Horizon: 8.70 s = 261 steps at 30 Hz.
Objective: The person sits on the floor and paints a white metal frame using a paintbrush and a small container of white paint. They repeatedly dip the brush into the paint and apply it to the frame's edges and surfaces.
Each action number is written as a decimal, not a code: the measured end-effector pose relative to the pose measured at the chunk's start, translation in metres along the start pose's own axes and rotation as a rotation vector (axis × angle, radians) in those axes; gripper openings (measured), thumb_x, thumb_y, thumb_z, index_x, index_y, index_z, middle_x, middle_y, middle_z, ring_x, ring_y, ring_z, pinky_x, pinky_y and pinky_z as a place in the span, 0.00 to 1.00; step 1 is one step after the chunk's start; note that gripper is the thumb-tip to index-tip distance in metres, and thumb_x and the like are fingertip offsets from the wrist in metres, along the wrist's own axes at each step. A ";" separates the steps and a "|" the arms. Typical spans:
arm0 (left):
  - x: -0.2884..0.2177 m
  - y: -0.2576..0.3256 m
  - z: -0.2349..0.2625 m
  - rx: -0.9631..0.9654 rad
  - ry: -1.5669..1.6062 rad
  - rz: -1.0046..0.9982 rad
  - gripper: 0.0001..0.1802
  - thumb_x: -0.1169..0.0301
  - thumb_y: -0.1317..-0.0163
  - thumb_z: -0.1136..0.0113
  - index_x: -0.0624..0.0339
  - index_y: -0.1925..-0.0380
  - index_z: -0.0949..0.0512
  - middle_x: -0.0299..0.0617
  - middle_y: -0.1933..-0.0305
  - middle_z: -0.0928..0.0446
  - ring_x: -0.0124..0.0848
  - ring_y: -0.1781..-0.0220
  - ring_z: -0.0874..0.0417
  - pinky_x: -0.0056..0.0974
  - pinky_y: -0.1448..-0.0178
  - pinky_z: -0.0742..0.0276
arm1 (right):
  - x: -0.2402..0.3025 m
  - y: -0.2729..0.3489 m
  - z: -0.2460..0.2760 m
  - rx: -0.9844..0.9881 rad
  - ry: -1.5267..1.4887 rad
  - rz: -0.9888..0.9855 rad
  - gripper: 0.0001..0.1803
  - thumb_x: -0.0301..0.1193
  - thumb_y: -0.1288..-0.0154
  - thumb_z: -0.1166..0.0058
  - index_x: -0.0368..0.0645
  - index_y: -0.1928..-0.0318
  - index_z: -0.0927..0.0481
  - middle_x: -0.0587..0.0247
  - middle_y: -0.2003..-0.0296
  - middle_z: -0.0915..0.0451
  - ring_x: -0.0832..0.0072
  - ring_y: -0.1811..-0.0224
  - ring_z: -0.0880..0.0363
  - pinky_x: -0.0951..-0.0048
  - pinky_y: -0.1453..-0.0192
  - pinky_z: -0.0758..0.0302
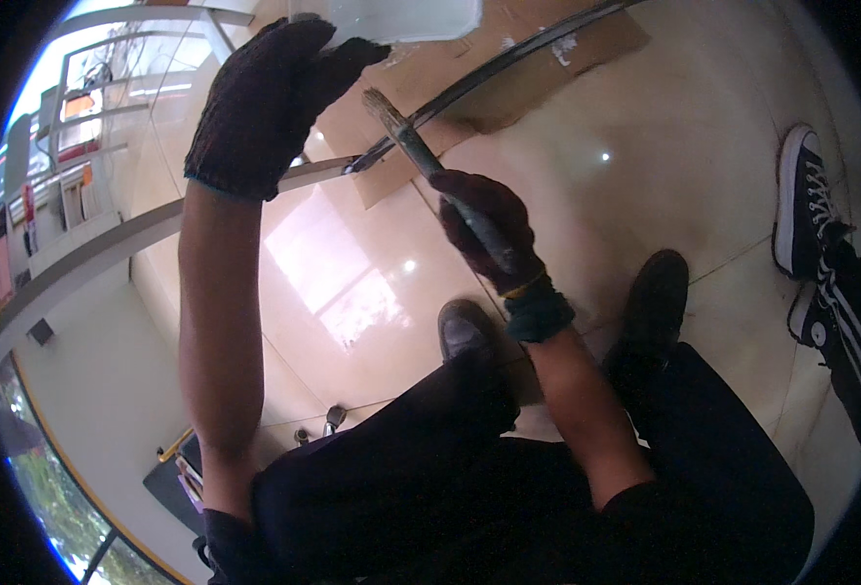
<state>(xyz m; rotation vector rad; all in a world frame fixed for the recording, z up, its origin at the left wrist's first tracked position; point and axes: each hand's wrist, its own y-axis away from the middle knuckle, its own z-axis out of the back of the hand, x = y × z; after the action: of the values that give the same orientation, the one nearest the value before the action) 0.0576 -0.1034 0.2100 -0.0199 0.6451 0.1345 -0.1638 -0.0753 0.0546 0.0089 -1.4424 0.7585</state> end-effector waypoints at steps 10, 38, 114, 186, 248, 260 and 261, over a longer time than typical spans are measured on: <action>0.006 0.011 0.003 -0.055 0.072 0.007 0.14 0.68 0.35 0.44 0.68 0.56 0.27 0.47 0.62 0.19 0.30 0.57 0.17 0.33 0.54 0.21 | -0.058 -0.030 0.083 -0.309 -0.044 -0.154 0.15 0.29 0.40 0.43 0.40 0.52 0.21 0.55 0.54 0.20 0.65 0.50 0.22 0.67 0.44 0.27; -0.044 -0.008 0.011 -0.085 -0.257 -0.184 0.10 0.71 0.46 0.34 0.66 0.72 0.25 0.50 0.74 0.25 0.41 0.73 0.21 0.40 0.70 0.27 | 0.009 -0.008 0.059 -0.232 -0.542 -0.562 0.14 0.27 0.34 0.48 0.41 0.49 0.28 0.57 0.58 0.21 0.65 0.57 0.18 0.71 0.63 0.20; 0.014 -0.001 -0.010 -0.184 0.178 -0.038 0.10 0.69 0.48 0.33 0.62 0.78 0.24 0.52 0.74 0.25 0.46 0.69 0.21 0.42 0.66 0.23 | 0.039 -0.073 0.078 0.694 0.640 -0.566 0.25 0.32 0.48 0.45 0.45 0.46 0.25 0.47 0.58 0.20 0.53 0.56 0.21 0.59 0.50 0.25; 0.027 -0.041 0.006 -0.136 -0.451 -0.001 0.19 0.55 0.47 0.35 0.62 0.71 0.20 0.50 0.70 0.21 0.47 0.62 0.20 0.45 0.58 0.23 | 0.078 -0.128 0.144 0.154 -0.708 -1.016 0.19 0.43 0.39 0.51 0.40 0.58 0.23 0.54 0.73 0.24 0.70 0.79 0.24 0.71 0.79 0.27; -0.082 -0.010 -0.136 -0.836 1.193 0.820 0.14 0.72 0.46 0.47 0.71 0.63 0.32 0.56 0.68 0.24 0.44 0.69 0.16 0.42 0.66 0.19 | 0.072 -0.335 0.132 0.827 0.386 -0.362 0.18 0.46 0.38 0.48 0.45 0.61 0.18 0.72 0.82 0.29 0.85 0.86 0.35 0.82 0.83 0.40; -0.100 0.011 -0.151 -0.972 1.131 0.848 0.14 0.69 0.47 0.46 0.67 0.63 0.29 0.59 0.69 0.22 0.47 0.66 0.18 0.45 0.59 0.24 | 0.104 -0.317 0.101 0.884 0.469 -0.504 0.20 0.48 0.41 0.46 0.44 0.67 0.18 0.69 0.84 0.28 0.81 0.86 0.32 0.78 0.84 0.38; -0.099 0.012 -0.153 -0.986 1.135 0.838 0.14 0.69 0.47 0.46 0.68 0.64 0.29 0.58 0.69 0.22 0.48 0.66 0.18 0.45 0.59 0.24 | 0.106 -0.315 0.096 0.883 0.494 -0.499 0.20 0.48 0.41 0.46 0.44 0.68 0.18 0.69 0.84 0.28 0.80 0.87 0.32 0.78 0.84 0.38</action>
<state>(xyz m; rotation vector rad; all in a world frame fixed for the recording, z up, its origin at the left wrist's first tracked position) -0.1133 -0.1124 0.1476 -0.8319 1.6332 1.3106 -0.1067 -0.3123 0.3005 0.7771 -0.5156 0.8430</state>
